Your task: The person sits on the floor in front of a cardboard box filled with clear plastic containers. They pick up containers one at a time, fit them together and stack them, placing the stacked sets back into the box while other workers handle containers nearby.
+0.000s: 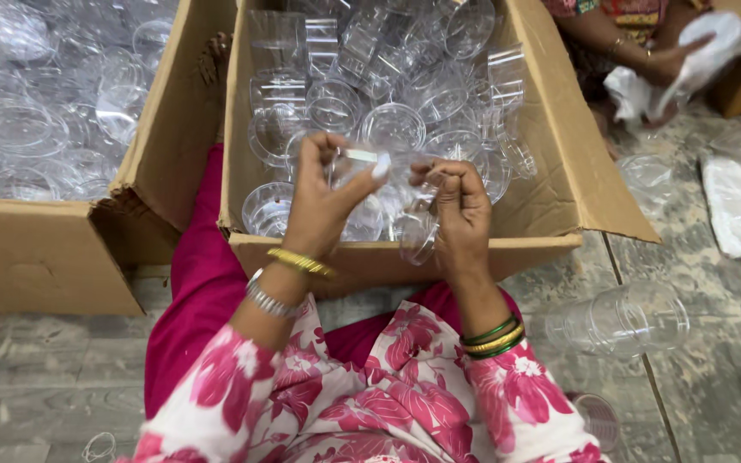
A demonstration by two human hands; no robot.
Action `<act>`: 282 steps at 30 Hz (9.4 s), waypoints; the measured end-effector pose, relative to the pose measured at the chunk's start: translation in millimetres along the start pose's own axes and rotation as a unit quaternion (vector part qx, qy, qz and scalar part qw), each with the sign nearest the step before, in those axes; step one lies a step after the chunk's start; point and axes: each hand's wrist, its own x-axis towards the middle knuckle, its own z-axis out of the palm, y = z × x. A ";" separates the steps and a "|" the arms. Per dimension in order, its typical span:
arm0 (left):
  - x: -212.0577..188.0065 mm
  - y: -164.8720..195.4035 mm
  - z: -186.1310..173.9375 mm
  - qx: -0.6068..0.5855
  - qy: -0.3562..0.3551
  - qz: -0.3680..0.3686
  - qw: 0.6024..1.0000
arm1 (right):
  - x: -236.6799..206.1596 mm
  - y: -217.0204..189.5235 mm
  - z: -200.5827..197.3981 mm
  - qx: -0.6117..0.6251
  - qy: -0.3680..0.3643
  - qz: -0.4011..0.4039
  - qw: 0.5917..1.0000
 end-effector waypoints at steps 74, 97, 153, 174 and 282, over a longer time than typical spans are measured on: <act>-189.7 45.9 -32.7 -0.145 -0.022 -0.279 0.949 | -157.2 -148.5 -274.5 -0.653 0.215 -0.042 0.725; -196.1 39.6 -45.3 -0.107 0.005 -0.308 0.945 | -310.7 15.7 -217.5 -0.584 0.111 0.177 0.785; -170.5 7.0 -22.2 -0.052 0.012 -0.298 0.953 | 16.9 -12.6 -41.0 -0.451 0.031 -0.075 0.889; 153.3 -38.3 -45.8 0.748 -0.091 -0.114 0.648 | 21.6 9.9 -44.1 -0.302 0.174 -0.071 0.934; -173.1 38.7 4.0 -0.208 -0.100 -0.327 0.916 | -172.0 -29.7 -159.0 -0.512 0.273 0.005 0.814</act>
